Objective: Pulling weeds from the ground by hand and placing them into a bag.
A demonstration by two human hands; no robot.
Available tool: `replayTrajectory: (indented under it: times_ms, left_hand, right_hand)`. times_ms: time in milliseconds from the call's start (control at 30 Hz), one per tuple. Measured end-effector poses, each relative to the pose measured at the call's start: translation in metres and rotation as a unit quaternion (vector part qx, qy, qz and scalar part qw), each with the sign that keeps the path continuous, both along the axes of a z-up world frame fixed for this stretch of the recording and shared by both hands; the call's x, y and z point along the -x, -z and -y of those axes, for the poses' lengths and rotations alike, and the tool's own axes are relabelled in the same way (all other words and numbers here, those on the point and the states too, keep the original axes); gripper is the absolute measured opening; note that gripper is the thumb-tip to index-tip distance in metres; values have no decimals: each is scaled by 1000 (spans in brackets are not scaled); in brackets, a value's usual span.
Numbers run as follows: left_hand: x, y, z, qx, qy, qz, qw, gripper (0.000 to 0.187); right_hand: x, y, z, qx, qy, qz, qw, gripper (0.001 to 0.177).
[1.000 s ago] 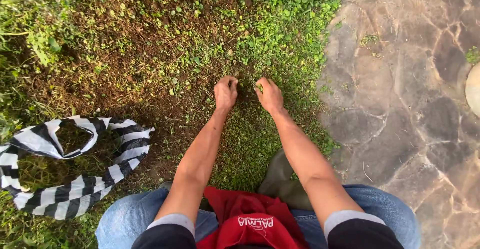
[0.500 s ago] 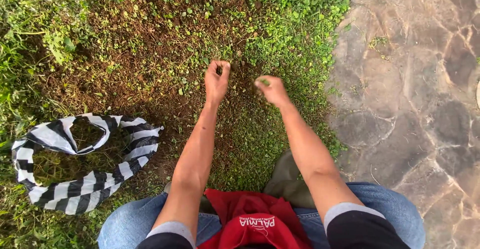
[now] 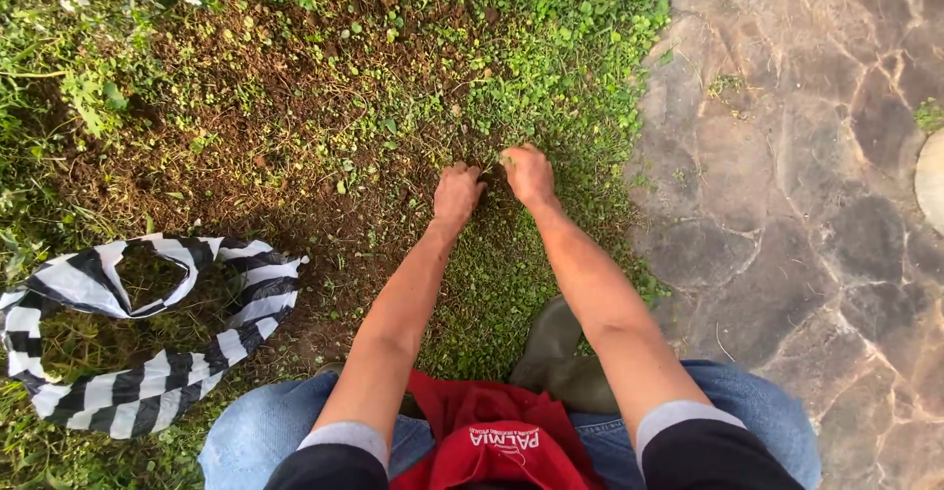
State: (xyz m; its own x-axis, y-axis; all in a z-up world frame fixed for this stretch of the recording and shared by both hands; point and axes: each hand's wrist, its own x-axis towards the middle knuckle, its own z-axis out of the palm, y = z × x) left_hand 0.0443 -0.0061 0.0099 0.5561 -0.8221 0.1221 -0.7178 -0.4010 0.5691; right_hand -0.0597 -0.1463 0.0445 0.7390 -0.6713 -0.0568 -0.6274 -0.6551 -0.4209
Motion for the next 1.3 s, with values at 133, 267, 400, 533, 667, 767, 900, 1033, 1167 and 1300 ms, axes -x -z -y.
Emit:
replayTrajectory:
  times_ms: [133,267,400,533,667,767,900,1033,1167,1300]
  left_hand:
    - [-6,26,8,-46,-12,-41,998,14]
    - [-21,-10,-5,25,-105,-245,964,14]
    - [-34,-17,-18,154,-165,-293,929,9]
    - [-30,-52,-22,175,-165,-264,934,13]
    - [-11,-43,-16,114,-120,-304,938,12]
    - [4,-45,-18,59,-74,-305,948,19]
    - [20,29,-14,60,-9,-184,981,24]
    - [23,26,7,24,24,-22,999,34]
    - [27,-6,16,-63,51,-1,997,45]
    - [31,-22,29,-84,51,-32,995,38]
  right_hand:
    - [0,-66,12,-141,94,-3,986,21]
    - [19,-96,55,-318,115,200,920,22]
    - [41,-123,70,-135,128,81,979,24]
    - [63,-69,72,-89,74,-37,993,24]
    - [57,-75,7,-20,38,-52,998,51]
    - [62,-30,-1,30,47,10,998,48]
    - [58,-32,7,-40,89,10,995,23]
    - [53,-39,21,-139,150,-55,977,24]
    - [61,-40,39,-166,110,-67,978,22]
    - [57,-81,35,-283,81,-36,955,27]
